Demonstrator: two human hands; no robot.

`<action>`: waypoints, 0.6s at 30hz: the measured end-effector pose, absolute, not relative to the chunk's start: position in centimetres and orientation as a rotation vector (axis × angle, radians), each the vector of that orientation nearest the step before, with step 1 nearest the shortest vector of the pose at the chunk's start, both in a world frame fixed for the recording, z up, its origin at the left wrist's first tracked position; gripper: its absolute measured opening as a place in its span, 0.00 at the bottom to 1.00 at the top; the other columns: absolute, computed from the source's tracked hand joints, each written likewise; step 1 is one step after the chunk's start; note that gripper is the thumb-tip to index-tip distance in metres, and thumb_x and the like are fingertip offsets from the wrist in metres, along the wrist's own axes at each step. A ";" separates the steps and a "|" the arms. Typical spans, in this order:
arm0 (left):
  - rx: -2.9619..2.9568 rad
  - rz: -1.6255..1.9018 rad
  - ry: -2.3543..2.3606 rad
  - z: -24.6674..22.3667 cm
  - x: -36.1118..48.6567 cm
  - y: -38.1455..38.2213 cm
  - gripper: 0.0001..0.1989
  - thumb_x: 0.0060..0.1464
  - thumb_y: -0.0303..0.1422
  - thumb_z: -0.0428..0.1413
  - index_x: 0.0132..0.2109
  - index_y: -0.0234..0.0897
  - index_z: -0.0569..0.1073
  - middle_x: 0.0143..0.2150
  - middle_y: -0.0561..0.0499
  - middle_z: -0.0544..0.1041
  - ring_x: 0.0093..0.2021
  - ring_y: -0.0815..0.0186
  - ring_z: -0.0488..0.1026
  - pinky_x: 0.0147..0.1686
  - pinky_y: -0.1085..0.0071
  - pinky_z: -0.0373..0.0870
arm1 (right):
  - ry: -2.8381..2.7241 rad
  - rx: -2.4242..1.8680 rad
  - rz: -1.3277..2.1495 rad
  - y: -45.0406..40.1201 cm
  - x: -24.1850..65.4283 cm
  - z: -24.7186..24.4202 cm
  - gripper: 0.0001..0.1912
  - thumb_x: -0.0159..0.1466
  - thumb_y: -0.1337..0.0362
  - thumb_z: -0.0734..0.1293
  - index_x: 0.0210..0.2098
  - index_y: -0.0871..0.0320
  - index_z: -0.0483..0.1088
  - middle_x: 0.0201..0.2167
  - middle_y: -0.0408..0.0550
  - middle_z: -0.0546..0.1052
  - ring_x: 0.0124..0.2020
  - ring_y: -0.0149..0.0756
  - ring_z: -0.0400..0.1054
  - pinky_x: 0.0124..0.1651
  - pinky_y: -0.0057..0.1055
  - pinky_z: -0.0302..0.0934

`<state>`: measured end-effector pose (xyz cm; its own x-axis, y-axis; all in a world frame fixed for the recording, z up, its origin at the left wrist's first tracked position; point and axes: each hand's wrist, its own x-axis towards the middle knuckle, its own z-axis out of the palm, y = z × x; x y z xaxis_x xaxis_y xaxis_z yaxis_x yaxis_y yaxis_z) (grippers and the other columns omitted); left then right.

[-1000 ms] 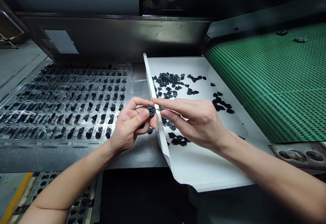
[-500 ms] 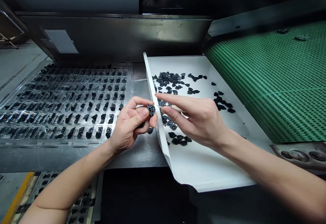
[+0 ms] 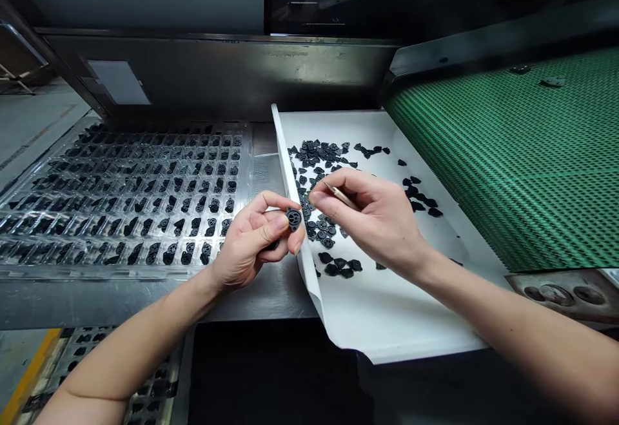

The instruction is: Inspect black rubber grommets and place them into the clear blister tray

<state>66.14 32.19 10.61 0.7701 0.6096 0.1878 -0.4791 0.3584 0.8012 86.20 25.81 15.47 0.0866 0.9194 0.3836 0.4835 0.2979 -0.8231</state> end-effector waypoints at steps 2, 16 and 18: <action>0.963 0.718 0.168 10.8 66.1 32.2 0.11 0.71 0.36 0.61 0.53 0.33 0.73 0.31 0.48 0.78 0.17 0.81 0.49 0.19 0.81 0.43 | -1.531 -1.330 0.557 25.8 86.3 15.6 0.08 0.72 0.62 0.72 0.36 0.59 0.77 0.25 0.40 0.70 0.24 0.27 0.56 0.26 0.27 0.51; 1.543 0.989 0.258 8.6 66.3 31.3 0.11 0.74 0.35 0.58 0.58 0.37 0.72 0.39 0.45 0.81 0.38 0.63 0.80 0.38 0.69 0.76 | -1.738 -1.371 0.721 25.1 86.2 16.2 0.14 0.72 0.54 0.73 0.33 0.54 0.79 0.24 0.43 0.76 0.23 0.33 0.66 0.22 0.28 0.59; 1.770 1.043 0.303 8.2 66.4 31.4 0.15 0.73 0.38 0.57 0.60 0.35 0.74 0.41 0.43 0.82 0.37 0.60 0.82 0.38 0.66 0.77 | -1.782 -1.383 0.614 25.4 86.5 16.1 0.13 0.71 0.52 0.74 0.33 0.52 0.80 0.21 0.42 0.72 0.19 0.32 0.62 0.17 0.28 0.54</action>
<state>66.39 31.40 8.22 0.5940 0.6242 0.5075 -0.2546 -0.4526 0.8546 86.47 25.37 16.11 -0.1009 0.9530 0.2858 0.5744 0.2903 -0.7654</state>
